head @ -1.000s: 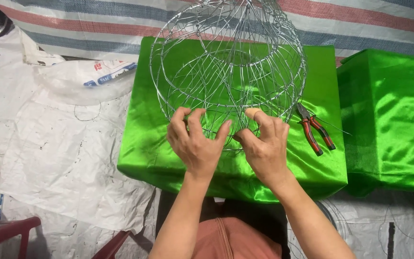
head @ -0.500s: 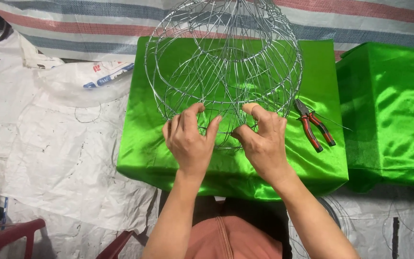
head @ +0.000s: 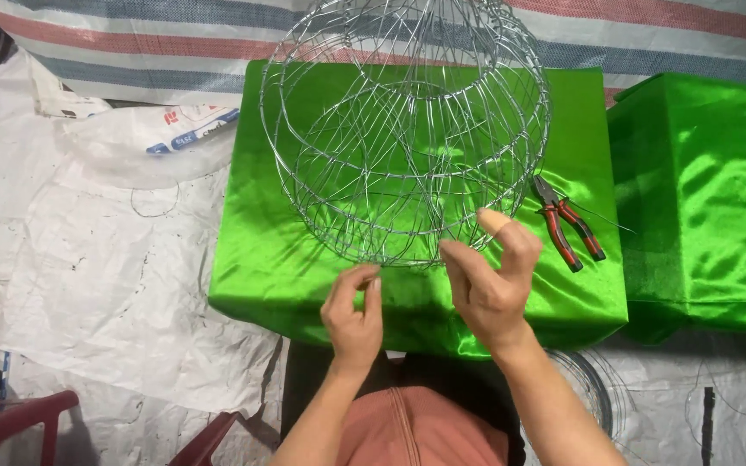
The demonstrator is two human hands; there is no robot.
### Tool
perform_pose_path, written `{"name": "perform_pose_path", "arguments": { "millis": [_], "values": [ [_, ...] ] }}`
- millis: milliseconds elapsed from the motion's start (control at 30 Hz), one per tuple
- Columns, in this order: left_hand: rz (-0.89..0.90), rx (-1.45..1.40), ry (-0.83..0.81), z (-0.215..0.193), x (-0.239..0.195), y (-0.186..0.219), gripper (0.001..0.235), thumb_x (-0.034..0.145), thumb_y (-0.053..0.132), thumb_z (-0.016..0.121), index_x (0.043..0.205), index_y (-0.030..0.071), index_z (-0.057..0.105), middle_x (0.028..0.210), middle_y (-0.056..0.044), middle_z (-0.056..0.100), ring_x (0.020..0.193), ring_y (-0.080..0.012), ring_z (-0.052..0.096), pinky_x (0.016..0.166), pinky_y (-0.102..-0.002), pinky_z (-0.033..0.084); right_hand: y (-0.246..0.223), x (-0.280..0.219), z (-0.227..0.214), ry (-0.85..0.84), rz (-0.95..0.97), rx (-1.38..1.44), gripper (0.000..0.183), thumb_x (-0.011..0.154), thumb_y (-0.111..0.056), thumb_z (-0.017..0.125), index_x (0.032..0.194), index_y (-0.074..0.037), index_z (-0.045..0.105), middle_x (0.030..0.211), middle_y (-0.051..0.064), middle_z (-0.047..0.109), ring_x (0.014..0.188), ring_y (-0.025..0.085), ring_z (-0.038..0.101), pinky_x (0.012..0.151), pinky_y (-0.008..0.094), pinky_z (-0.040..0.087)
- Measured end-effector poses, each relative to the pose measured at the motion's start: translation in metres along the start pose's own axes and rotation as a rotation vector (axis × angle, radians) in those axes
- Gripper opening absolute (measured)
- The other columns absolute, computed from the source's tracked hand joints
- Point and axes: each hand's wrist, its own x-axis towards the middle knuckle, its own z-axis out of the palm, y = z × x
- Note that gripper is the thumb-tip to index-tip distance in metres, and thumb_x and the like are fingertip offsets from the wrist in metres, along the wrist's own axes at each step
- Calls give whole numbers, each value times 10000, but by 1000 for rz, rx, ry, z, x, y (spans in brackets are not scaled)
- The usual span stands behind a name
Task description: Reinforcing a wire mesh structure by weaving and securing thin wire around the frame.
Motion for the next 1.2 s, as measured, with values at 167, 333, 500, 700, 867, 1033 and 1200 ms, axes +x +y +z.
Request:
{"name": "perform_pose_path", "arguments": {
  "millis": [167, 333, 500, 700, 867, 1033, 1200],
  "values": [
    [-261, -70, -44, 11, -23, -16, 278, 900, -29, 669, 1145, 92, 718, 1086, -68, 760, 938, -207, 732, 842, -367, 584, -32, -75, 15, -160, 569, 571, 71, 922, -116, 745, 980, -142, 776, 1095, 92, 666, 987, 228, 670, 850, 361, 545],
    [-220, -45, -42, 16, -24, -6, 310, 900, -45, 656, 1181, 74, 712, 1105, -100, 761, 940, -240, 737, 830, -393, 591, -43, -99, 26, -234, 724, 588, 163, 902, -90, 746, 1052, -123, 801, 860, 66, 772, 731, 217, 750, 661, 353, 597],
    [-122, 17, -53, 16, -26, 10, 433, 871, -70, 662, 1293, 23, 654, 1239, -197, 698, 1038, -345, 705, 845, -460, 593, -34, -76, 14, -189, 193, -7, 253, 958, -180, 676, 1193, -213, 760, 672, -49, 635, 541, 150, 630, 535, 292, 553],
    [-68, -16, -40, 18, -24, 20, 406, 877, -49, 671, 1280, -15, 638, 1268, -199, 679, 1145, -387, 674, 939, -491, 566, -3, -68, -1, -254, 298, -31, 92, 962, -247, 731, 1038, -215, 772, 775, -35, 670, 693, 166, 668, 624, 300, 562],
    [-86, -16, -58, 18, -27, 20, 388, 926, 28, 644, 1311, 6, 595, 1332, -164, 619, 1209, -328, 629, 966, -431, 548, -22, -93, 18, -232, 1261, 898, 100, 970, -135, 665, 980, -51, 719, 707, 88, 702, 541, 139, 580, 495, 294, 500],
    [-98, -42, -44, 14, -24, 23, 358, 962, 66, 605, 1315, 11, 580, 1376, -155, 586, 1281, -293, 586, 994, -412, 555, -47, -98, 22, -151, 1508, 1123, 197, 964, -105, 655, 1104, 28, 692, 694, 111, 641, 522, 174, 528, 480, 300, 461],
    [11, 0, -63, 3, -10, 29, 282, 1026, 76, 540, 1295, 23, 605, 1229, -110, 709, 981, -234, 724, 860, -339, 613, -52, -98, 15, -351, 1114, 594, 214, 938, -186, 667, 1085, -90, 789, 970, 27, 814, 799, 112, 723, 717, 251, 571]
  ]
}}
